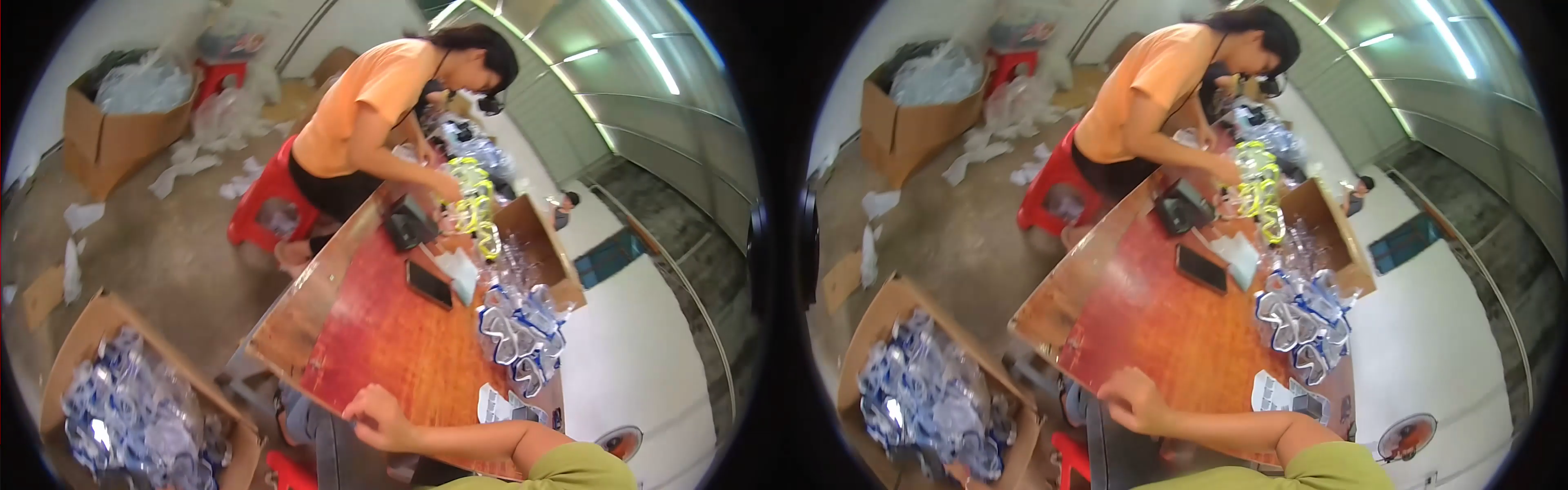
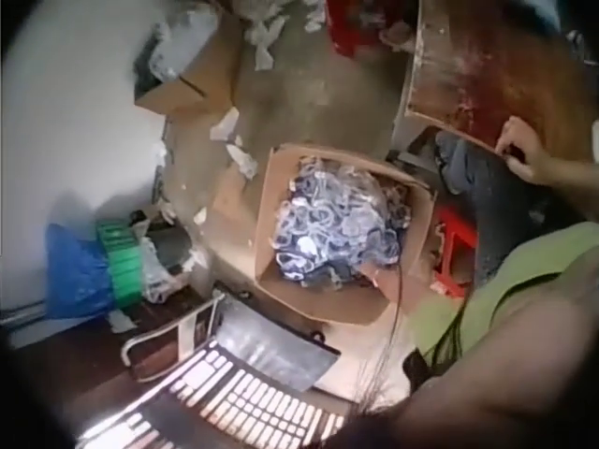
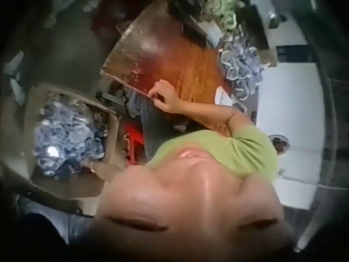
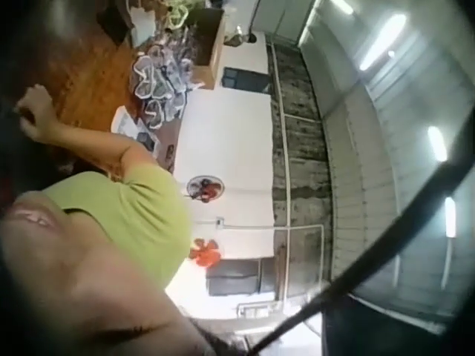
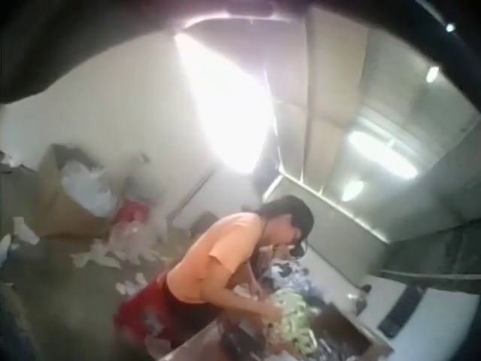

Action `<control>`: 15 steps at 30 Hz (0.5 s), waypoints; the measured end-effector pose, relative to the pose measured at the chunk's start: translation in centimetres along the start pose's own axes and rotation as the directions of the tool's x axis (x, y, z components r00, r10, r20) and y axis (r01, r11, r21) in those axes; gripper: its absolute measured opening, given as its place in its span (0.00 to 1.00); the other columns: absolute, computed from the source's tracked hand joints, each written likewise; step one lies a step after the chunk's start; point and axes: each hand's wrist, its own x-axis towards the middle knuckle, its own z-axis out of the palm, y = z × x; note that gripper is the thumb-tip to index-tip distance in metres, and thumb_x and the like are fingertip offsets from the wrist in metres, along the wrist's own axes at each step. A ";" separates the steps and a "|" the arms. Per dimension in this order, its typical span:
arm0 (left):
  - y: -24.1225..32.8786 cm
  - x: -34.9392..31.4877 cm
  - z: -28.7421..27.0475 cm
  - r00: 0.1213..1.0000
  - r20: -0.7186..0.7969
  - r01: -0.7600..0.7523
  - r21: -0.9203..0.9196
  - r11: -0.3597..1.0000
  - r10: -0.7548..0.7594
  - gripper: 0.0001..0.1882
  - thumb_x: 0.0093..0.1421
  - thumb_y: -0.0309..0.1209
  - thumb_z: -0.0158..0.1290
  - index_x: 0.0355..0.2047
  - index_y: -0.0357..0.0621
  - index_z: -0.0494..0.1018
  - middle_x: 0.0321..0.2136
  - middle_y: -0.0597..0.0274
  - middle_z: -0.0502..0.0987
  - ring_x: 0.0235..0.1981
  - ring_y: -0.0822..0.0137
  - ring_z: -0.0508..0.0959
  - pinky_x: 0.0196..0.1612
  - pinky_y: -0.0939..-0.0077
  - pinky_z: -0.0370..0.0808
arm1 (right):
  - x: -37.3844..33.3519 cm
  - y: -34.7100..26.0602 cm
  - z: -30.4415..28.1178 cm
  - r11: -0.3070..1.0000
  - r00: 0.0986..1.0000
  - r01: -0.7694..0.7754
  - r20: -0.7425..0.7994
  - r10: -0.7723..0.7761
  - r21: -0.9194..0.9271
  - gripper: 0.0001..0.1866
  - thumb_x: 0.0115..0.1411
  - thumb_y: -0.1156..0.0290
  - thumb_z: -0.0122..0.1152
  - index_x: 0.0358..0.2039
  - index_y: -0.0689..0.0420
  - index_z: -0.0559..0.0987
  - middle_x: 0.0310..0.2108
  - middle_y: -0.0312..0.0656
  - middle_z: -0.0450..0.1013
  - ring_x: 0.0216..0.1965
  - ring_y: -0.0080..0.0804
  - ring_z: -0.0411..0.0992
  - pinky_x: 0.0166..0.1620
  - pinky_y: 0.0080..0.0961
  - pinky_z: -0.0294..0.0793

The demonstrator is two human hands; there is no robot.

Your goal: Assembling and inspecting diving goggles at a factory workstation.

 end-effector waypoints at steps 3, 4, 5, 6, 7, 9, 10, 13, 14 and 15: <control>-20.2 9.3 -22.0 0.753 0.508 0.162 0.472 0.867 -0.417 0.22 0.44 0.28 0.61 0.39 0.36 0.68 0.34 0.52 0.71 0.28 0.66 0.77 0.24 0.75 0.73 | -0.6 -0.9 -1.0 1.000 0.998 -0.024 0.065 0.024 0.000 0.13 0.40 0.81 0.55 0.29 0.54 0.73 0.22 0.36 0.65 0.25 0.34 0.63 0.31 0.28 0.58; -23.6 10.9 -25.2 0.589 0.585 0.119 0.620 0.776 -0.558 0.27 0.42 0.27 0.63 0.42 0.35 0.66 0.36 0.54 0.70 0.28 0.68 0.77 0.24 0.78 0.73 | -1.1 -1.0 -0.9 0.998 0.995 -0.047 0.086 0.044 0.030 0.13 0.41 0.81 0.55 0.29 0.54 0.73 0.23 0.36 0.65 0.25 0.35 0.63 0.32 0.28 0.58; -27.2 12.4 -27.6 0.404 0.600 0.032 0.745 0.666 -0.691 0.31 0.41 0.27 0.64 0.45 0.34 0.64 0.38 0.55 0.69 0.28 0.70 0.77 0.24 0.81 0.73 | -1.3 -1.0 -0.9 0.998 0.992 -0.051 0.115 0.046 0.040 0.13 0.41 0.81 0.55 0.30 0.54 0.73 0.23 0.36 0.65 0.26 0.35 0.63 0.32 0.29 0.58; -30.9 14.0 -29.4 0.213 0.549 -0.092 0.835 0.542 -0.809 0.36 0.39 0.26 0.66 0.49 0.33 0.62 0.40 0.57 0.68 0.27 0.73 0.76 0.24 0.83 0.73 | -1.2 -1.0 -0.8 0.998 0.992 -0.053 0.116 0.049 0.034 0.13 0.41 0.81 0.55 0.30 0.54 0.73 0.23 0.36 0.65 0.26 0.35 0.63 0.32 0.29 0.58; -33.8 14.7 -30.1 0.038 0.460 -0.226 0.869 0.441 -0.887 0.40 0.38 0.25 0.68 0.52 0.32 0.61 0.43 0.59 0.67 0.27 0.75 0.76 0.24 0.86 0.73 | -1.0 -1.0 -1.2 0.999 0.993 -0.041 0.113 0.038 0.021 0.13 0.41 0.81 0.55 0.30 0.54 0.72 0.24 0.36 0.65 0.27 0.35 0.63 0.32 0.29 0.58; -34.5 13.6 -27.6 0.248 -0.006 0.022 1.000 -0.001 -0.969 0.38 0.36 0.26 0.69 0.48 0.31 0.63 0.39 0.60 0.67 0.27 0.77 0.72 0.23 0.86 0.71 | -0.9 -1.1 -1.7 0.999 0.994 -0.034 0.103 0.034 0.000 0.13 0.41 0.81 0.55 0.30 0.54 0.72 0.24 0.36 0.65 0.27 0.34 0.63 0.32 0.29 0.58; -33.8 12.8 -26.7 0.293 -0.521 0.330 0.842 -0.427 -0.801 0.37 0.34 0.27 0.70 0.45 0.30 0.66 0.35 0.62 0.66 0.27 0.79 0.69 0.22 0.86 0.68 | -0.8 -1.0 -1.8 0.999 0.994 -0.036 0.102 0.036 -0.009 0.13 0.41 0.80 0.55 0.30 0.54 0.72 0.24 0.36 0.65 0.27 0.34 0.63 0.32 0.28 0.58; -31.3 10.9 -25.5 0.338 -0.539 0.330 0.835 -0.439 -0.771 0.34 0.36 0.28 0.68 0.44 0.31 0.66 0.34 0.63 0.67 0.27 0.79 0.69 0.24 0.84 0.68 | -0.6 -0.8 -1.8 0.998 0.993 -0.050 0.102 0.052 -0.029 0.13 0.40 0.79 0.54 0.30 0.53 0.72 0.25 0.37 0.65 0.28 0.35 0.62 0.32 0.29 0.58; -30.8 10.4 -24.8 0.359 -0.544 0.318 0.835 -0.449 -0.758 0.33 0.37 0.28 0.67 0.43 0.31 0.67 0.34 0.63 0.67 0.27 0.79 0.69 0.25 0.84 0.68 | -0.5 -0.9 -1.6 0.998 0.993 -0.048 0.103 0.052 -0.041 0.13 0.40 0.79 0.54 0.30 0.53 0.72 0.25 0.37 0.64 0.28 0.36 0.62 0.33 0.29 0.59; -30.4 9.9 -24.2 0.377 -0.548 0.307 0.835 -0.457 -0.747 0.32 0.38 0.29 0.67 0.43 0.32 0.67 0.33 0.63 0.67 0.27 0.78 0.69 0.26 0.83 0.68 | -0.4 -1.1 -1.4 0.998 0.994 -0.051 0.097 0.056 -0.045 0.13 0.40 0.79 0.54 0.30 0.53 0.72 0.25 0.37 0.64 0.28 0.36 0.62 0.33 0.29 0.59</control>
